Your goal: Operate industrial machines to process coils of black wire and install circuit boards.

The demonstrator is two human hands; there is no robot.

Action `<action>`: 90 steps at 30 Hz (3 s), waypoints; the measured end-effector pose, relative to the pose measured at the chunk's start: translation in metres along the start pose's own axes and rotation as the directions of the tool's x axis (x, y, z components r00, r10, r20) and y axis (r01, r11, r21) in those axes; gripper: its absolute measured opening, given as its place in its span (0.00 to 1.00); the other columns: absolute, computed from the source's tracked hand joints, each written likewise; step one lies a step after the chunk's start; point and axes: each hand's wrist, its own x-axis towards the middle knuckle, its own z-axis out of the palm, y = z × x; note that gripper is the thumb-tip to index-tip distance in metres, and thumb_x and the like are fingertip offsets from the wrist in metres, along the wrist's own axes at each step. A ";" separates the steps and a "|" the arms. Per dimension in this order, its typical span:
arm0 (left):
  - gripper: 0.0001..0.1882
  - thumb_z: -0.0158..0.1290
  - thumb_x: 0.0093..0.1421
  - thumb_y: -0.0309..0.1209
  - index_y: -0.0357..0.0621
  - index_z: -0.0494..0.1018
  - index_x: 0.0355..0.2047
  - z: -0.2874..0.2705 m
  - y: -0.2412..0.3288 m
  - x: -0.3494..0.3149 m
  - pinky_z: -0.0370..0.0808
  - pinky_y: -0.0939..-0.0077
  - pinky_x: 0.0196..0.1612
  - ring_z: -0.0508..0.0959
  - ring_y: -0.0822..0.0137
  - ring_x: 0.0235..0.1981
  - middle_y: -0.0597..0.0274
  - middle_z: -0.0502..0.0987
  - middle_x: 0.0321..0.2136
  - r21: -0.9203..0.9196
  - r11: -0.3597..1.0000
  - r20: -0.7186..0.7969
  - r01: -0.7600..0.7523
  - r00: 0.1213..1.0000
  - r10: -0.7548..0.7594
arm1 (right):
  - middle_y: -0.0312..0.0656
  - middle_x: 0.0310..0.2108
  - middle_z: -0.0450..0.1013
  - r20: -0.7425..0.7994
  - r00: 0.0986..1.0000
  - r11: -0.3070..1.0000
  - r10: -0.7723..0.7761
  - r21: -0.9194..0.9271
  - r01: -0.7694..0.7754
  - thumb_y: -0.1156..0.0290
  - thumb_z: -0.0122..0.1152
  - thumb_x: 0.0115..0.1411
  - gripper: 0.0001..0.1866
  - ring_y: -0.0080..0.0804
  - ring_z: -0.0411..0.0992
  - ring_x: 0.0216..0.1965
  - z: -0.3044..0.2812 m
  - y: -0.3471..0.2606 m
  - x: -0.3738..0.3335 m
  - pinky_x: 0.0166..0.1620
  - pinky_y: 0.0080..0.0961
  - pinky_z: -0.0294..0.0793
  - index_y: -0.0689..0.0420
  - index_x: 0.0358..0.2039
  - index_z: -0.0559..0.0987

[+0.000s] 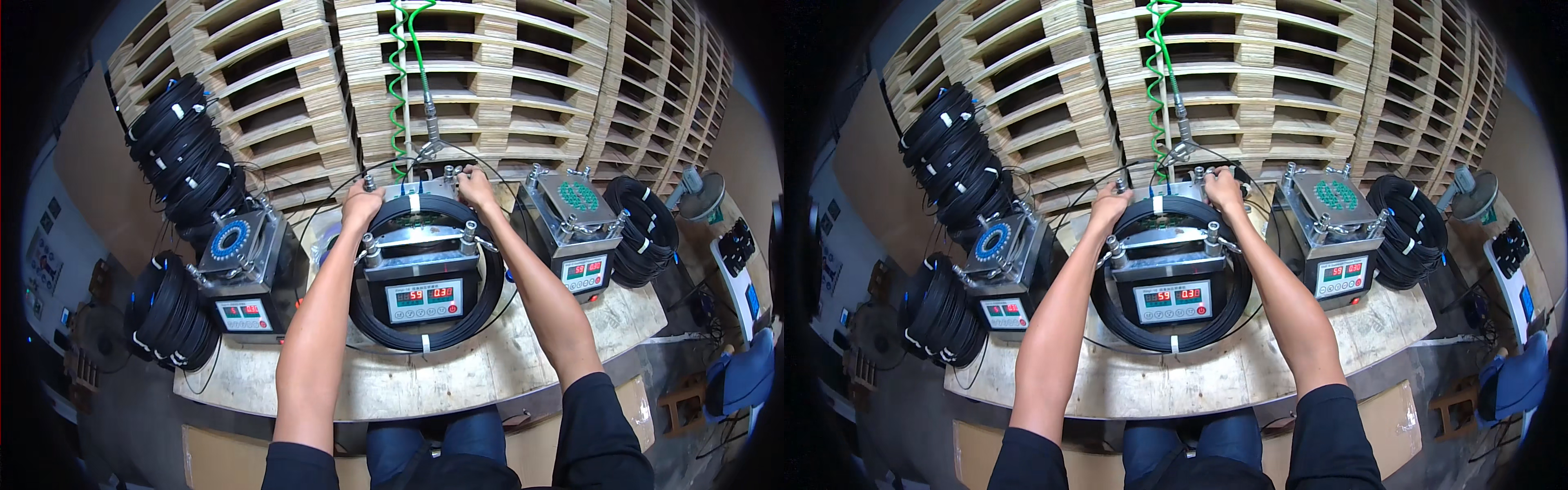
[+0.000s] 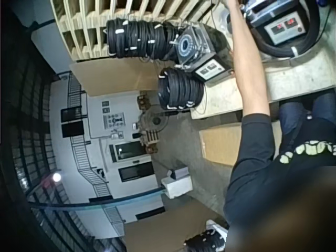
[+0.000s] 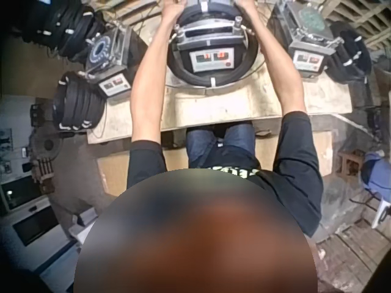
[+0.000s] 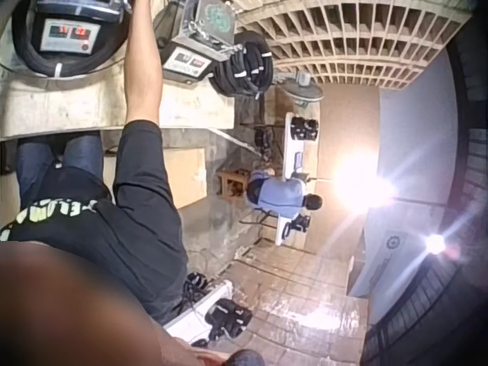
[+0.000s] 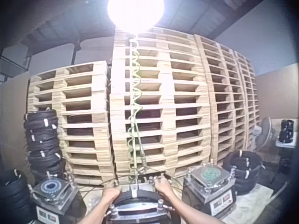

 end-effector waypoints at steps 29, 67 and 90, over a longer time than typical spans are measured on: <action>0.32 0.58 0.54 0.37 0.41 0.70 0.59 0.003 -0.009 0.006 0.72 0.71 0.50 0.80 0.59 0.44 0.47 0.80 0.43 0.067 0.997 -0.091 0.026 0.996 -0.020 | 0.33 0.29 0.70 0.228 0.972 0.897 -0.052 0.438 -0.055 0.47 0.65 0.60 0.25 0.19 0.69 0.26 0.004 0.034 0.044 0.29 0.17 0.72 0.57 0.38 0.70; 0.31 0.55 0.55 0.42 0.48 0.69 0.60 -0.003 0.012 -0.009 0.70 0.59 0.59 0.74 0.47 0.55 0.44 0.75 0.53 0.093 0.988 -0.060 0.125 0.991 -0.120 | 0.48 0.48 0.78 0.608 0.681 0.855 -0.408 -0.008 0.519 0.82 0.45 0.53 0.25 0.34 0.75 0.49 0.018 -0.023 0.058 0.58 0.26 0.68 0.58 0.49 0.81; 0.10 0.51 0.67 0.35 0.50 0.77 0.29 0.052 -0.104 0.140 0.74 0.67 0.33 0.74 0.69 0.25 0.67 0.78 0.25 -0.816 0.265 0.403 0.513 0.835 -0.375 | 0.66 0.52 0.70 0.099 0.948 0.934 -0.304 -0.163 0.317 0.69 0.45 0.62 0.26 0.58 0.69 0.56 -0.001 -0.020 -0.042 0.59 0.40 0.66 0.56 0.62 0.67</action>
